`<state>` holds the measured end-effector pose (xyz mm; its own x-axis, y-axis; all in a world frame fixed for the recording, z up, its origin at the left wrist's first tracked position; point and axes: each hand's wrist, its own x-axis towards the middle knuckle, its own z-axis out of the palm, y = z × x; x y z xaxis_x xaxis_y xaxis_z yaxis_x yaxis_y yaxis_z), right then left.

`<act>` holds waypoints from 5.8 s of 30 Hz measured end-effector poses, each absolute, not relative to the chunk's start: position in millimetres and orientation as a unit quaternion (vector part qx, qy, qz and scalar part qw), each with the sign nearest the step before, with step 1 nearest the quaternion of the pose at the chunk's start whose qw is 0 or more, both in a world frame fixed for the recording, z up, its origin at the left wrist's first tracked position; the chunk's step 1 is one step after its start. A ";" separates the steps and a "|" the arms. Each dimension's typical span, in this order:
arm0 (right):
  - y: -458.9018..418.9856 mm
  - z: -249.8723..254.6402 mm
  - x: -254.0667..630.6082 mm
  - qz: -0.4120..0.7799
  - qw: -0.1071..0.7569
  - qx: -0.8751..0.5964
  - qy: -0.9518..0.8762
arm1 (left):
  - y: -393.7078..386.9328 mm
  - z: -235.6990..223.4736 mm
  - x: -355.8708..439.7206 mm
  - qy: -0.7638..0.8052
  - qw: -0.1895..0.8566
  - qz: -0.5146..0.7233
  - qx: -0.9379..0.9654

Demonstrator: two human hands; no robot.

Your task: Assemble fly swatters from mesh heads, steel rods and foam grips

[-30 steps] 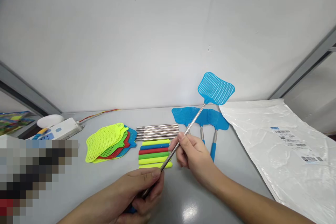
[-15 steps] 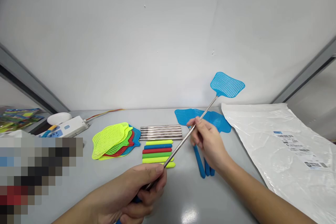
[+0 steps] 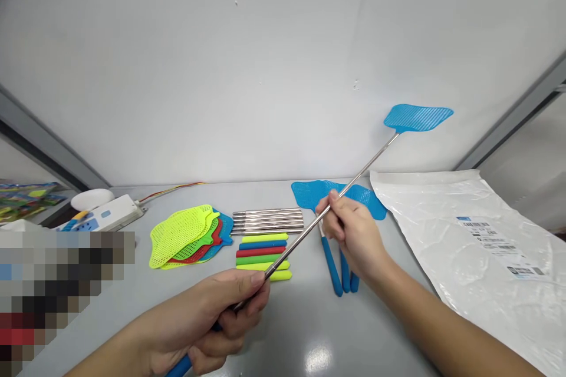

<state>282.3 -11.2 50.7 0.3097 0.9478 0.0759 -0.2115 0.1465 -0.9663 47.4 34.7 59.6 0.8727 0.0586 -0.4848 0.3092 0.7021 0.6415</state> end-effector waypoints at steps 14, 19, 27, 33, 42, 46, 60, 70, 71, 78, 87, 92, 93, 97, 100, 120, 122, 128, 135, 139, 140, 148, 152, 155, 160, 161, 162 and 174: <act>-38.3 32.4 250.6 0.493 0.541 -0.474 -0.490 | 33.7 58.0 47.9 0.218 0.877 -0.118 0.411; -29.3 40.8 264.6 0.429 0.603 -0.508 -0.440 | 49.7 61.4 38.9 0.251 0.835 -0.104 0.479; -10.2 62.2 298.8 0.367 0.705 -0.473 -0.379 | 62.1 63.4 27.4 0.272 0.773 -0.085 0.566; -31.7 38.5 265.9 0.396 0.647 -0.462 -0.460 | 55.1 66.4 31.6 0.250 0.755 -0.105 0.596; -33.3 50.2 269.6 0.362 0.660 -0.492 -0.438 | 75.6 80.0 14.5 0.249 0.657 -0.097 0.705; -25.6 56.4 274.4 0.369 0.678 -0.473 -0.424 | 75.7 82.7 13.0 0.264 0.654 -0.087 0.704; -15.8 61.6 294.4 0.268 0.778 -0.462 -0.332 | 70.7 80.2 27.9 0.379 0.506 0.241 0.736; -10.8 66.1 304.3 0.184 0.811 -0.452 -0.322 | 68.2 72.1 27.9 0.200 0.668 0.216 0.683; -10.2 67.7 305.8 0.184 0.815 -0.447 -0.319 | 69.5 70.3 27.8 0.181 0.693 0.218 0.663; -8.3 73.9 316.6 0.191 0.831 -0.442 -0.276 | 77.2 68.3 25.0 0.146 0.804 0.194 0.544; -6.1 78.1 332.4 0.158 0.851 -0.437 -0.245 | 80.0 75.4 20.2 0.091 0.872 0.127 0.465; -4.5 74.9 336.6 0.170 0.841 -0.442 -0.262 | 81.2 77.1 17.1 0.088 0.878 0.139 0.449; -4.3 73.9 336.9 0.177 0.838 -0.443 -0.263 | 81.0 77.3 17.0 0.087 0.879 0.142 0.447; -4.4 69.4 339.4 0.209 0.826 -0.454 -0.262 | 80.5 75.9 17.4 0.076 0.883 0.136 0.443; -3.6 66.9 342.8 0.223 0.823 -0.456 -0.256 | 81.7 73.3 17.5 0.072 0.882 0.133 0.447; -0.4 56.9 347.9 0.242 0.821 -0.443 -0.269 | 78.1 66.2 22.5 0.171 0.782 0.110 0.590; -0.6 58.4 347.9 0.233 0.823 -0.443 -0.267 | 80.1 66.7 21.2 0.174 0.783 0.100 0.589; 0.2 61.1 345.2 0.231 0.830 -0.443 -0.248 | 84.2 64.8 18.1 0.157 0.783 0.098 0.594; 1.5 62.0 342.9 0.232 0.827 -0.447 -0.249 | 83.9 67.6 18.7 0.163 0.782 0.105 0.592; 1.3 60.6 333.1 0.229 0.823 -0.455 -0.250 | 79.3 68.8 21.7 0.198 0.760 0.108 0.609; 1.2 59.8 329.1 0.229 0.821 -0.459 -0.252 | 77.6 68.4 22.7 0.210 0.755 0.109 0.612; -1.7 52.1 297.9 0.224 0.812 -0.472 -0.262 | 75.5 70.1 20.3 0.282 0.748 0.168 0.576; -9.6 42.6 280.3 0.236 0.795 -0.500 -0.252 | 75.8 70.2 22.7 0.299 0.734 0.218 0.570; -21.8 30.7 255.8 0.309 0.738 -0.517 -0.304 | 64.1 65.9 34.0 0.301 0.734 0.194 0.577; -36.5 19.2 228.8 0.424 0.647 -0.465 -0.430 | 47.4 62.6 45.5 0.266 0.744 0.164 0.591; -36.7 19.0 229.4 0.424 0.639 -0.470 -0.437 | 47.9 63.3 44.5 0.260 0.749 0.162 0.587; -36.0 19.3 231.6 0.425 0.629 -0.476 -0.443 | 49.6 64.1 42.8 0.257 0.753 0.160 0.584; -7.3 53.8 299.0 0.339 0.793 -0.439 -0.252 | 89.8 73.1 12.9 0.333 0.700 0.185 0.604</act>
